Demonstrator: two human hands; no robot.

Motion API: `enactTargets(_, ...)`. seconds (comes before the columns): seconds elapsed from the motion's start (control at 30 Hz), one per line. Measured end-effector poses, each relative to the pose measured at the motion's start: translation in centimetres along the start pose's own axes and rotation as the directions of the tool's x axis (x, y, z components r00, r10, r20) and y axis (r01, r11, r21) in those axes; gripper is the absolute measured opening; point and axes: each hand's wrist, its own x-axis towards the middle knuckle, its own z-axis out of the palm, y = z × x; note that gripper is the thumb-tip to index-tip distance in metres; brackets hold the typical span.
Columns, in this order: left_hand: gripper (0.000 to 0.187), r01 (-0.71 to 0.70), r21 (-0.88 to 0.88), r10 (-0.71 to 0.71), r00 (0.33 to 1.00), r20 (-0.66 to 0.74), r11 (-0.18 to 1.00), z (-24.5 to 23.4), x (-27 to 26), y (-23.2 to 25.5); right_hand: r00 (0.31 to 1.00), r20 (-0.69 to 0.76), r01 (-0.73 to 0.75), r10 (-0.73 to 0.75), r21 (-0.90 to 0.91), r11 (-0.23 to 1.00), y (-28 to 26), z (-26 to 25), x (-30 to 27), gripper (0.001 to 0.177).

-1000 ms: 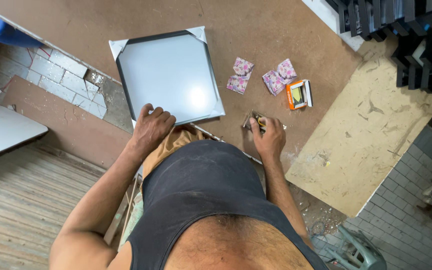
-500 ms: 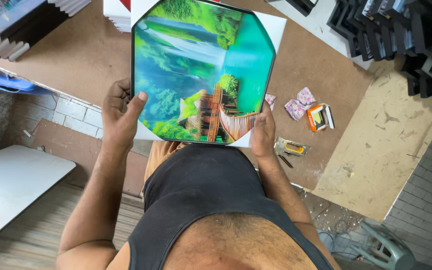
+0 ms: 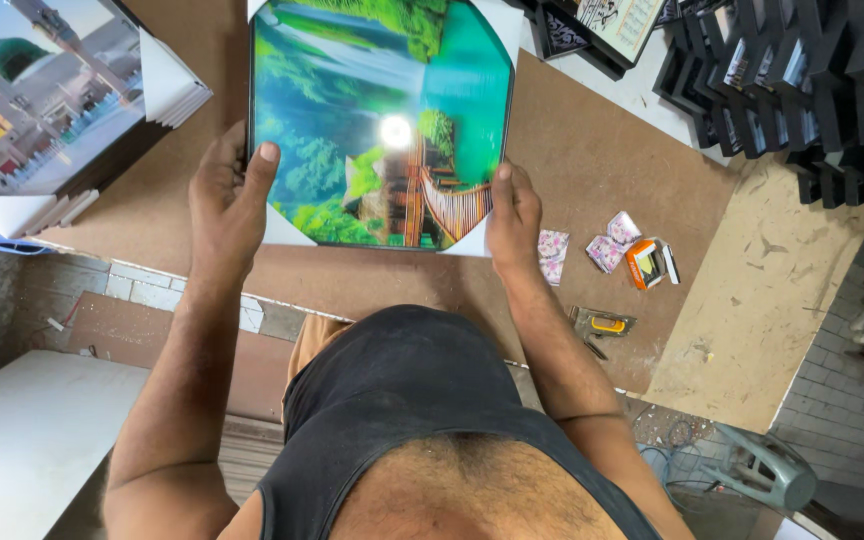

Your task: The person places printed images into black frames and secures them with a stapler. They handle multiple frames, including landscape and calligraphy prints, and stack the finished items on the table.

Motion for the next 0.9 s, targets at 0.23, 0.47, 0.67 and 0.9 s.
enactTargets(0.23, 0.058, -0.194, 0.789, 0.259, 0.965, 0.046, 0.583, -0.3, 7.6, -1.4, 0.987, 0.048, 0.159, -0.153, -0.44, 0.884, -1.7, 1.4, 9.2, 0.052)
enactTargets(0.47, 0.082, -0.212, 0.829, 0.018, 0.971, 0.238, 0.518, -2.0, 6.3, -3.5, 0.955, 0.274, 0.29, -0.111, -0.796, 0.531, -2.8, 1.4, 6.0, 0.049)
enactTargets(0.67, 0.043, -0.275, 0.914, 0.183, 0.956, 0.228, 0.297, -1.4, 6.7, -4.1, 0.966, 0.182, 0.257, -0.186, -0.77, 0.584, 0.0, 1.4, 6.1, 0.034)
enactTargets(0.9, 0.076, -0.218, 0.928, 0.093, 0.976, 0.199, 0.301, -0.4, 5.5, -2.9, 0.986, 0.114, 0.164, -0.12, -0.768, 0.619, 2.1, 1.6, 5.7, 0.037)
